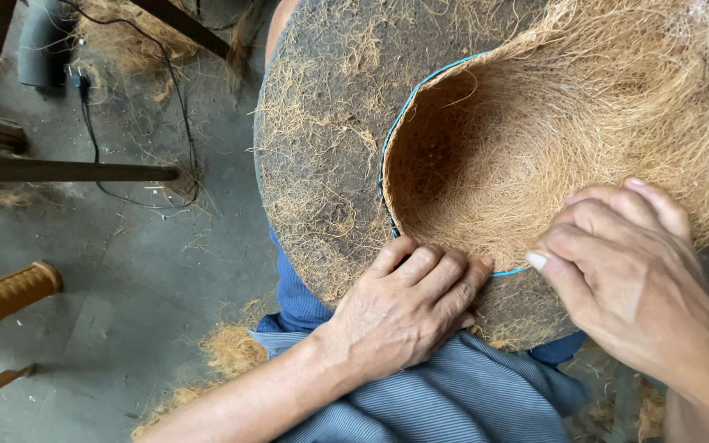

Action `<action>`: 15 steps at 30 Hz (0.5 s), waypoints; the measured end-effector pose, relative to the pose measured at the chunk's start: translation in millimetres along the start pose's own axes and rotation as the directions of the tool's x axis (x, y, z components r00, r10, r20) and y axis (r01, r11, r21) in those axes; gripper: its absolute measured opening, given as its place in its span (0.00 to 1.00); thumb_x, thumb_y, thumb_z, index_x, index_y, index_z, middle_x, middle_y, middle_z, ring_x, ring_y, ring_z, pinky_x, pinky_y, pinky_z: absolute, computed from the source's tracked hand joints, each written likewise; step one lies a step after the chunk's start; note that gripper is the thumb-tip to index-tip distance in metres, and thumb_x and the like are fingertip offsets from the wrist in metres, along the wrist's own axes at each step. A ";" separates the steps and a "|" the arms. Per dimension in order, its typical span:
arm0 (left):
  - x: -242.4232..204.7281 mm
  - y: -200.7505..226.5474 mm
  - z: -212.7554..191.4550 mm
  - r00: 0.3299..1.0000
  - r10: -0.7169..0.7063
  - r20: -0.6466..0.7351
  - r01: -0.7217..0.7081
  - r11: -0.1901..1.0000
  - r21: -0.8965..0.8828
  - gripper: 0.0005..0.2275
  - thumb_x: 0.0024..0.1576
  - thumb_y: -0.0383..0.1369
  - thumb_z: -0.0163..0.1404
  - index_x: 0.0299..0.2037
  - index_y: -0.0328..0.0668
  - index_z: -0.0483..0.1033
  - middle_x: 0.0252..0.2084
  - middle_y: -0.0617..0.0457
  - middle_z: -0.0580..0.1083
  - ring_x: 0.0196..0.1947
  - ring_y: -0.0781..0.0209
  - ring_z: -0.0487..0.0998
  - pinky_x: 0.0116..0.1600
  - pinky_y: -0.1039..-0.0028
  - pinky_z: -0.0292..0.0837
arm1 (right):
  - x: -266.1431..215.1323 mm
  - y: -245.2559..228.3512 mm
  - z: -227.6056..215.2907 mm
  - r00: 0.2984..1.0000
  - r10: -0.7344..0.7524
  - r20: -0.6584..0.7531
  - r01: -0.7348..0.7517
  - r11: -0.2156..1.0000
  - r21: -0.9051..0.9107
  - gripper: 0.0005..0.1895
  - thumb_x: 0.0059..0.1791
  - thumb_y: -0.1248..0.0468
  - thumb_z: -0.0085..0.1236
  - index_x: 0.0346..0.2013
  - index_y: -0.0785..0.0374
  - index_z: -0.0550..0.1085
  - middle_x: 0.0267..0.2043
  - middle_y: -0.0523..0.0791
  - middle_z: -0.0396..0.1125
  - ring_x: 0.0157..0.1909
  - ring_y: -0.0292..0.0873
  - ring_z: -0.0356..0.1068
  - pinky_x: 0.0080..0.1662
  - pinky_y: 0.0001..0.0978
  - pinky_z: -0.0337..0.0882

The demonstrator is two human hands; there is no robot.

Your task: The person uses a green glass bottle to press and shape the interior of a coconut fiber bowl. They then use both hands to smooth and compress the fibers along the rim and interior surface, refining the bowl's shape.

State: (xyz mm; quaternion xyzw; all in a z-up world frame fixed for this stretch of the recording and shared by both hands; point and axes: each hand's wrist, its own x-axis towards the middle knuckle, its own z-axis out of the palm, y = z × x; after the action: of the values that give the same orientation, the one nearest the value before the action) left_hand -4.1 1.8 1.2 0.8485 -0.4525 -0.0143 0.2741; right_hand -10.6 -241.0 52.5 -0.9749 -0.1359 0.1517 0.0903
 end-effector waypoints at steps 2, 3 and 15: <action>0.9 -0.5 -0.5 1.000 0.000 0.002 0.000 1.000 -0.011 0.19 0.66 0.42 0.42 0.61 0.39 0.69 0.50 0.50 0.73 0.47 0.55 0.72 0.58 0.65 0.64 | 2.2 -3.0 0.2 0.999 0.038 0.029 -0.036 0.998 -0.049 0.10 0.49 0.55 0.49 0.28 0.48 0.77 0.38 0.35 0.70 0.58 0.42 0.65 0.70 0.45 0.48; 1.7 -1.0 -1.4 1.000 0.003 -0.006 -0.003 1.000 -0.024 0.18 0.66 0.40 0.41 0.60 0.38 0.69 0.49 0.50 0.72 0.46 0.55 0.72 0.57 0.65 0.64 | 3.4 -4.5 0.3 0.998 0.055 0.023 -0.053 0.995 -0.090 0.09 0.48 0.54 0.50 0.27 0.48 0.77 0.38 0.35 0.70 0.58 0.42 0.66 0.70 0.44 0.49; 4.3 -1.4 0.6 1.000 -0.003 -0.029 0.002 0.999 -0.038 0.15 0.66 0.39 0.41 0.56 0.39 0.71 0.42 0.51 0.71 0.41 0.54 0.71 0.53 0.64 0.64 | 3.1 -14.7 -7.9 0.999 0.016 -0.048 -0.022 0.991 -0.135 0.09 0.49 0.52 0.51 0.36 0.49 0.75 0.43 0.37 0.70 0.58 0.43 0.68 0.68 0.41 0.50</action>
State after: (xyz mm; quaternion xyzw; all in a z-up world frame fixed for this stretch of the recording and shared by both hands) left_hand -0.7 -1.2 1.0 0.8438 -0.4471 -0.0111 0.2967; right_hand -8.7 -227.2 62.2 -0.9833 -0.1345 0.1199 0.0257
